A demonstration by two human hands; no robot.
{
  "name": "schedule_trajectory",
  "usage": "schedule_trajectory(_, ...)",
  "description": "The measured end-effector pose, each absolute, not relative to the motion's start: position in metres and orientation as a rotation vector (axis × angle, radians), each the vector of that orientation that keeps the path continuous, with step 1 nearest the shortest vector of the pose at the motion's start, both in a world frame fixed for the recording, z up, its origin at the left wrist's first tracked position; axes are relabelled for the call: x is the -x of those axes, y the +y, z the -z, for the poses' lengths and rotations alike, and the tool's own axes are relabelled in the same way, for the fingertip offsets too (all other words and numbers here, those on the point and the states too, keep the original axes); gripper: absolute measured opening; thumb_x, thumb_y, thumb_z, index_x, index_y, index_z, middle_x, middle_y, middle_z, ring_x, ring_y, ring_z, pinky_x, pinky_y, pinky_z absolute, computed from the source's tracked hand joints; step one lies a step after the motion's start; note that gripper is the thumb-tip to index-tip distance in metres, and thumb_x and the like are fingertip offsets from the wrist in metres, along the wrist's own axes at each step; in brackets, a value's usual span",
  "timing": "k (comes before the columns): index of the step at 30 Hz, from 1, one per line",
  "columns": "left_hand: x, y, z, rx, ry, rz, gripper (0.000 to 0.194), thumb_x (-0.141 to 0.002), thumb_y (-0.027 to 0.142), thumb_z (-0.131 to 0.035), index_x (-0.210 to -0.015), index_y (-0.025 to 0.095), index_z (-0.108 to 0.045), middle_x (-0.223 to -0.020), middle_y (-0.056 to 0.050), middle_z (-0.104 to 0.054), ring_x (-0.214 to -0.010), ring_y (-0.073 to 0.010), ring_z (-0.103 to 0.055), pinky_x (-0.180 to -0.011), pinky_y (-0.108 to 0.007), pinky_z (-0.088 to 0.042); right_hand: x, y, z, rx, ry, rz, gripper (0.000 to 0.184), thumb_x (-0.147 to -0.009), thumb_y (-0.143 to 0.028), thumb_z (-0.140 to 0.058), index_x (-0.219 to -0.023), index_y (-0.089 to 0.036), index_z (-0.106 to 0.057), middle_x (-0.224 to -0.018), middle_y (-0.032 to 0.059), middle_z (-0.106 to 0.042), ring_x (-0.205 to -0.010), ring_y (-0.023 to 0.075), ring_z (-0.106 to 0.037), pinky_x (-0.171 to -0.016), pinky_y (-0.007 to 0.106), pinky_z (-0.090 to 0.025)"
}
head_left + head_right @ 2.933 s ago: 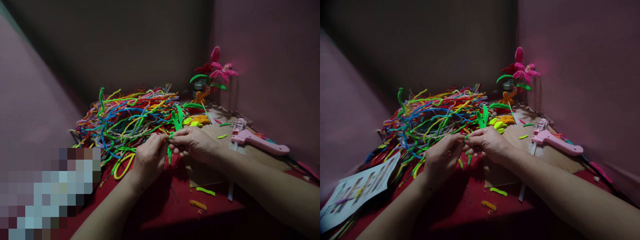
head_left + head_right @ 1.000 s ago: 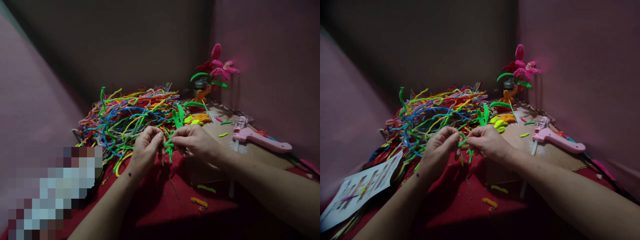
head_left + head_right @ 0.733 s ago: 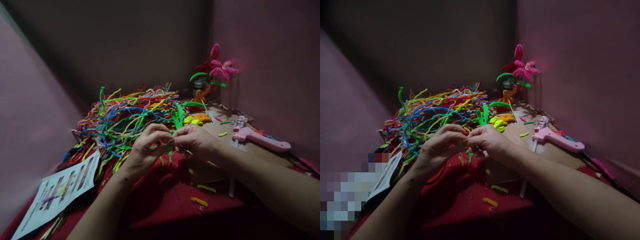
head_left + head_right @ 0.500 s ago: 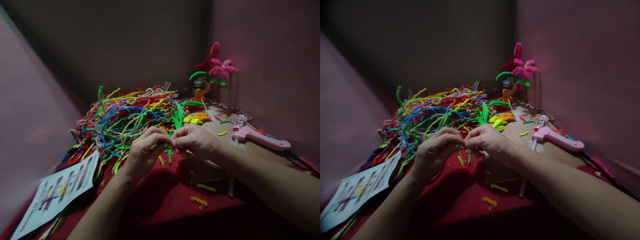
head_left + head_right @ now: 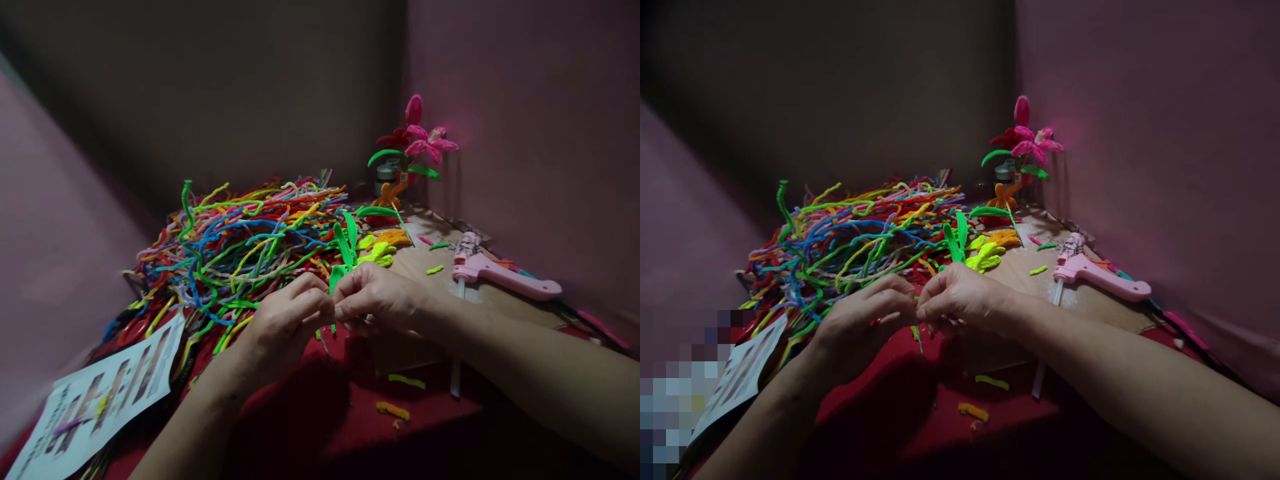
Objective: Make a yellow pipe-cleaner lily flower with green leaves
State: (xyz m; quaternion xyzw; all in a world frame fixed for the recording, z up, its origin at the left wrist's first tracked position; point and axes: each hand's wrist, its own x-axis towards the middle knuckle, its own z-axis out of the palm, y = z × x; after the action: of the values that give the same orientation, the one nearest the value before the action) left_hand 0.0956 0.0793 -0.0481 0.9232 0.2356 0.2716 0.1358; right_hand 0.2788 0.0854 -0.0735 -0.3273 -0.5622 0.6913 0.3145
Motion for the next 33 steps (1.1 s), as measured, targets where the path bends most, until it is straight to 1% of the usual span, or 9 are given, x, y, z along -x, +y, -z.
schedule_trajectory(5,-0.110,0.071,0.053,-2.285,0.999,-1.151,0.008,-0.078,0.013,-0.057,-0.071,0.017,-0.055,-0.070,0.000,-0.054,-0.064,-0.0097,-0.050,-0.059,-0.021,-0.041,-0.275,0.078,0.066,0.919,-1.501,-1.483,0.017,-0.067,-0.028,-0.061,-0.059,-0.013,-0.057,-0.043,-0.0046,-0.048,-0.037,0.0055,-0.038,-0.037,0.019,-0.027)
schedule_trajectory(8,-0.120,0.069,0.056,-1.741,1.122,-1.156,0.009,-0.074,0.018,-0.061,-0.069,0.016,-0.054,-0.059,0.003,-0.050,-0.051,-0.0074,-0.046,-0.048,-0.019,-0.037,-0.273,0.072,0.067,0.982,-1.763,-0.881,0.017,-0.074,-0.020,-0.053,-0.060,-0.013,-0.059,-0.049,-0.0017,-0.050,-0.046,0.0074,-0.043,-0.045,0.021,-0.032)
schedule_trajectory(11,-0.126,0.072,0.060,-1.183,1.034,-1.019,0.014,-0.070,0.021,-0.064,-0.068,0.016,-0.051,-0.052,0.006,-0.047,-0.042,-0.0050,-0.040,-0.040,-0.017,-0.033,-0.272,0.068,0.075,0.948,-1.957,-0.225,0.019,-0.075,-0.011,-0.046,-0.061,-0.012,-0.059,-0.057,0.0036,-0.055,-0.054,0.0107,-0.046,-0.053,0.024,-0.034)
schedule_trajectory(14,-0.126,0.076,0.062,-0.912,0.896,-0.913,0.017,-0.067,0.018,-0.065,-0.067,0.015,-0.049,-0.048,0.006,-0.044,-0.039,-0.0040,-0.038,-0.037,-0.015,-0.030,-0.272,0.067,0.081,0.891,-2.029,0.007,0.019,-0.075,-0.010,-0.044,-0.062,-0.011,-0.058,-0.060,0.0063,-0.056,-0.056,0.0129,-0.047,-0.054,0.026,-0.035)
schedule_trajectory(18,-0.120,0.079,0.059,-1.195,0.935,-0.987,0.016,-0.073,0.026,-0.062,-0.080,0.016,-0.051,-0.057,0.004,-0.051,-0.043,-0.0070,-0.046,-0.038,-0.018,-0.036,-0.273,0.072,0.074,0.987,-1.889,-0.358,0.019,-0.075,-0.010,-0.047,-0.062,-0.012,-0.059,-0.056,0.0025,-0.056,-0.053,0.0099,-0.048,-0.052,0.022,-0.035)
schedule_trajectory(22,-0.109,0.079,0.053,-1.873,1.005,-1.204,0.029,-0.070,0.019,-0.066,-0.097,0.020,-0.055,-0.089,-0.002,-0.057,-0.076,-0.0127,-0.057,-0.064,-0.024,-0.048,-0.277,0.078,0.065,1.047,-1.651,-0.980,0.015,-0.073,-0.018,-0.053,-0.061,-0.013,-0.060,-0.048,-0.0027,-0.049,-0.044,0.0068,-0.042,-0.043,0.020,-0.031)
schedule_trajectory(24,-0.105,0.079,0.052,-2.240,0.996,-1.200,0.020,-0.073,0.017,-0.063,-0.093,0.020,-0.059,-0.096,-0.004,-0.056,-0.086,-0.0145,-0.056,-0.074,-0.026,-0.047,-0.278,0.080,0.063,1.010,-1.542,-1.253,0.013,-0.070,-0.022,-0.056,-0.061,-0.013,-0.059,-0.045,-0.0044,-0.046,-0.039,0.0060,-0.039,-0.039,0.019,-0.029)
schedule_trajectory(28,-0.102,0.080,0.053,-2.675,0.929,-1.173,0.007,-0.080,0.016,-0.056,-0.084,0.019,-0.060,-0.086,-0.003,-0.058,-0.080,-0.0122,-0.056,-0.070,-0.023,-0.046,-0.279,0.082,0.063,0.958,-1.468,-1.506,0.012,-0.065,-0.024,-0.061,-0.061,-0.013,-0.059,-0.043,-0.0045,-0.049,-0.036,0.0060,-0.040,-0.036,0.019,-0.029)
schedule_trajectory(33,-0.101,0.081,0.057,-2.833,0.885,-1.026,0.008,-0.083,0.014,-0.050,-0.077,0.016,-0.056,-0.075,-0.004,-0.058,-0.070,-0.0126,-0.053,-0.064,-0.024,-0.043,-0.278,0.081,0.066,0.965,-1.591,-1.462,0.013,-0.068,-0.024,-0.059,-0.061,-0.013,-0.059,-0.045,-0.0042,-0.049,-0.038,0.0063,-0.040,-0.039,0.020,-0.031)
